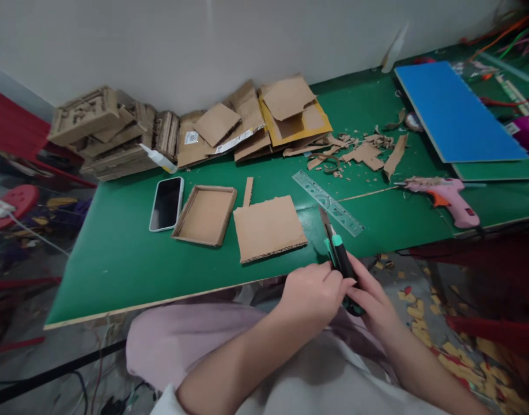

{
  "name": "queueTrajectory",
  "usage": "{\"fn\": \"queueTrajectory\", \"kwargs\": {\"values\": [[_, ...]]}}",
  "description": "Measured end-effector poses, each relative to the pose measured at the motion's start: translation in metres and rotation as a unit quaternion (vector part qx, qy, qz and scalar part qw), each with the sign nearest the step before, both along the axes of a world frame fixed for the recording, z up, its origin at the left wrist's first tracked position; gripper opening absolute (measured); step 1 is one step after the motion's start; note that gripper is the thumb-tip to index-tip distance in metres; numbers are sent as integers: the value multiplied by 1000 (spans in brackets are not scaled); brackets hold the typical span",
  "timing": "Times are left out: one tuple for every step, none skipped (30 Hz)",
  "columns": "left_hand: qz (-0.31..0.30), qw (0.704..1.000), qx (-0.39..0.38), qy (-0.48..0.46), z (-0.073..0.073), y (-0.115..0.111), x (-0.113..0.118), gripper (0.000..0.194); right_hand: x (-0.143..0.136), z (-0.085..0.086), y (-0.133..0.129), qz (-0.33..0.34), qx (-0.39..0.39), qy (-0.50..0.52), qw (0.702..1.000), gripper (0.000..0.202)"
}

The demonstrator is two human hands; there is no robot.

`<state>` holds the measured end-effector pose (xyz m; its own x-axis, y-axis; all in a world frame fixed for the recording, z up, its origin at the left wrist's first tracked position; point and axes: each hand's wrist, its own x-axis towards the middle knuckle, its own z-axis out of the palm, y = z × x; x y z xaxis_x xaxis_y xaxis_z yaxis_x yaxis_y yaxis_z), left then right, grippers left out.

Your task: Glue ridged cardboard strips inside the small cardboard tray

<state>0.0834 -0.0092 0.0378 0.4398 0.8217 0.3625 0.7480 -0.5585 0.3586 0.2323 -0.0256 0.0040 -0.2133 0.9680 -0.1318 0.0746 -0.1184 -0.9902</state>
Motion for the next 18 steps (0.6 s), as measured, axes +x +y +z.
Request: {"fn": "queueTrajectory", "kwargs": {"values": [[-21,1000,7,9,1,1,-3,35,2,-2,-1,-8,-9,-5,1000,47],[-34,999,7,13,1,4,-8,33,3,-4,-1,-14,-27,-12,999,48],[-39,999,9,15,1,7,-15,30,3,-4,-2,-17,-50,-13,999,49],[-29,999,10,18,0,12,-23,27,2,-3,-4,-17,-75,-4,997,50],[14,1000,9,24,-2,17,-31,22,1,-2,-5,-15,-98,12,995,52],[58,998,3,36,-5,22,-40,23,-2,0,-7,-13,-113,30,993,54],[81,995,-10,54,-10,27,-47,29,-4,3,-9,-9,-122,44,991,54],[86,994,-14,65,-15,31,-53,28,-7,5,-11,-3,-124,50,991,55],[86,994,-11,73,-20,34,-56,24,-9,8,-13,5,-120,45,992,55],[88,993,-6,76,-24,37,-58,20,-11,10,-14,15,-115,29,993,55],[87,993,-1,77,-28,39,-58,20,-12,11,-15,29,-109,3,994,55],[87,993,2,75,-31,40,-57,21,-13,12,-16,43,-97,-29,994,56],[89,994,3,71,-32,40,-55,23,-13,12,-16,57,-83,-69,993,56],[91,994,1,66,-33,41,-53,24,-13,12,-16,69,-66,-111,989,55],[95,994,-3,61,-33,41,-51,24,-13,11,-16,80,-47,-152,984,55],[100,993,-7,56,-33,42,-49,24,-13,11,-16,88,-27,-188,978,55],[105,993,-12,52,-33,42,-48,24,-13,11,-15,93,-4,-217,972,55],[109,993,-16,48,-32,43,-48,23,-12,10,-14,96,17,-242,965,55]]}}
